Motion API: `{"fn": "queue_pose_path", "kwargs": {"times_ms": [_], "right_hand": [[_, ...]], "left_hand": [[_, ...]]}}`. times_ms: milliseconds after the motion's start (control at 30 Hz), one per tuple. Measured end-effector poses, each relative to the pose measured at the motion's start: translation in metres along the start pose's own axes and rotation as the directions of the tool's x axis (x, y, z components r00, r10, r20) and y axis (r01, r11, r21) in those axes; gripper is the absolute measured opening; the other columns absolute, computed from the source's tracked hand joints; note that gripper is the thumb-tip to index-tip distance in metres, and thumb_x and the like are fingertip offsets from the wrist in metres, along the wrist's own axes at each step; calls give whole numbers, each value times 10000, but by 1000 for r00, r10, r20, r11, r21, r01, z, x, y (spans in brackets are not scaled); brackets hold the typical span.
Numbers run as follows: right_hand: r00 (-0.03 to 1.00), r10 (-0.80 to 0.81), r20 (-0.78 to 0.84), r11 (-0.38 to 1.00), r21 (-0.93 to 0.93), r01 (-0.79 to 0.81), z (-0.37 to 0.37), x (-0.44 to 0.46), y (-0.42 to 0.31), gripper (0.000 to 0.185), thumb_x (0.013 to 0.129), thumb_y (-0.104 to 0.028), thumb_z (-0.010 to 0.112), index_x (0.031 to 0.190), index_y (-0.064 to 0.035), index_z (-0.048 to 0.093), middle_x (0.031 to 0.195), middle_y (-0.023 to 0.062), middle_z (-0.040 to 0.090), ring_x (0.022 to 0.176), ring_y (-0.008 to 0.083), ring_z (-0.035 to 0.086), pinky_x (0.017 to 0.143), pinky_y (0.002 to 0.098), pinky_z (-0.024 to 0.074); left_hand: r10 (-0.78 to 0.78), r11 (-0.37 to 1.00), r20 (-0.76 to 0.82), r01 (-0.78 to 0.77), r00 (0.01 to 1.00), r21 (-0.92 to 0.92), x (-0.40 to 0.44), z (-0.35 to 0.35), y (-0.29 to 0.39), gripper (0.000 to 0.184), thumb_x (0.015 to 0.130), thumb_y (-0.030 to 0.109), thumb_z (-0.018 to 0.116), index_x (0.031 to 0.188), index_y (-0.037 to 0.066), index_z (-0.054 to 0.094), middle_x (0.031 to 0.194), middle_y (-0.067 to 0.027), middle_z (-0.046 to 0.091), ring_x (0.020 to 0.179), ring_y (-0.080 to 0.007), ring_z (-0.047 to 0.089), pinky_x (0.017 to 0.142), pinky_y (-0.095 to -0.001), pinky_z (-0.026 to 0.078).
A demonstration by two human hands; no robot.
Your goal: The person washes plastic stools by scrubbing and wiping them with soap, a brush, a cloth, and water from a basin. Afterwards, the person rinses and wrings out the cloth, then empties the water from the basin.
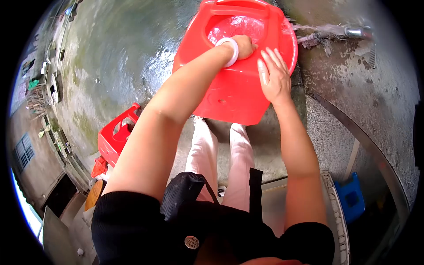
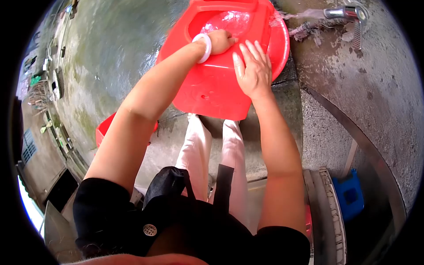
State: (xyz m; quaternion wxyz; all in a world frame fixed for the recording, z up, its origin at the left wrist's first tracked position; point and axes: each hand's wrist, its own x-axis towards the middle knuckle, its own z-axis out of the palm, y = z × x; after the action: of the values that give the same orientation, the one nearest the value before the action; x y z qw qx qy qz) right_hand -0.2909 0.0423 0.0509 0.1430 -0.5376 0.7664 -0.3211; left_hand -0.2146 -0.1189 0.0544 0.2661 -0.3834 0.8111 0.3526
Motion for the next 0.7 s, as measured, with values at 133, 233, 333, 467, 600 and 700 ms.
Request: {"fn": "queue_pose_path", "kwargs": {"times_ms": [133, 233, 333, 467, 600, 700], "right_hand": [[998, 11, -57, 999, 37, -9, 3, 2, -1, 329, 880, -304, 539, 1047, -40, 645, 1194, 143, 572, 1187, 326, 469, 1008, 415, 359], [993, 46, -107, 997, 71, -38, 1, 9, 6, 293, 866, -268, 565, 1004, -28, 660, 1161, 168, 584, 1161, 341, 489, 994, 393, 383], [957, 290, -2, 931, 232, -282, 2, 10, 7, 463, 829, -338, 608, 1162, -18, 571, 1310, 266, 423, 1239, 378, 394, 1041, 407, 320], [888, 429, 167, 806, 373, -460, -2, -8, -1, 706, 775, -351, 674, 1335, -18, 401, 1401, 300, 279, 1326, 371, 267, 1081, 390, 242], [850, 469, 240, 457, 757, -466, -26, -37, 7, 599, 826, -171, 626, 1334, 35, 383, 1383, 198, 373, 1283, 268, 367, 1056, 352, 285], [766, 564, 310, 120, 887, -447, -52, -59, -6, 510, 890, -121, 523, 1354, 17, 363, 1375, 158, 398, 1255, 231, 404, 1037, 328, 319]], "left_hand": [[233, 968, -263, -196, 936, 158, -56, -6, -48, 603, 863, 508, 521, 1239, 37, 510, 1163, -179, 584, 1124, -323, 524, 986, -371, 386], [84, 996, -550, -46, 831, 82, -107, -20, -115, 658, 836, 506, 562, 1286, 34, 475, 1265, -203, 503, 1207, -326, 454, 1023, -388, 341], [-356, 599, -421, -143, 834, -788, -124, 29, -199, 702, 885, 507, 498, 1353, -2, 376, 1377, -160, 416, 1254, -241, 414, 1044, -342, 307], [-365, 4, -139, -147, 920, -989, -136, 69, -156, 683, 913, 520, 424, 1365, 11, 365, 1357, -133, 435, 1247, -214, 401, 1051, -335, 279], [-275, 359, -239, -131, 931, -924, -158, 46, -125, 645, 917, 494, 437, 1353, 21, 384, 1322, -134, 461, 1210, -206, 427, 1032, -328, 302], [-92, 425, -353, -284, 931, -859, -168, 2, -90, 626, 903, 435, 505, 1329, -10, 388, 1274, -145, 492, 1161, -229, 473, 992, -323, 361]]}}
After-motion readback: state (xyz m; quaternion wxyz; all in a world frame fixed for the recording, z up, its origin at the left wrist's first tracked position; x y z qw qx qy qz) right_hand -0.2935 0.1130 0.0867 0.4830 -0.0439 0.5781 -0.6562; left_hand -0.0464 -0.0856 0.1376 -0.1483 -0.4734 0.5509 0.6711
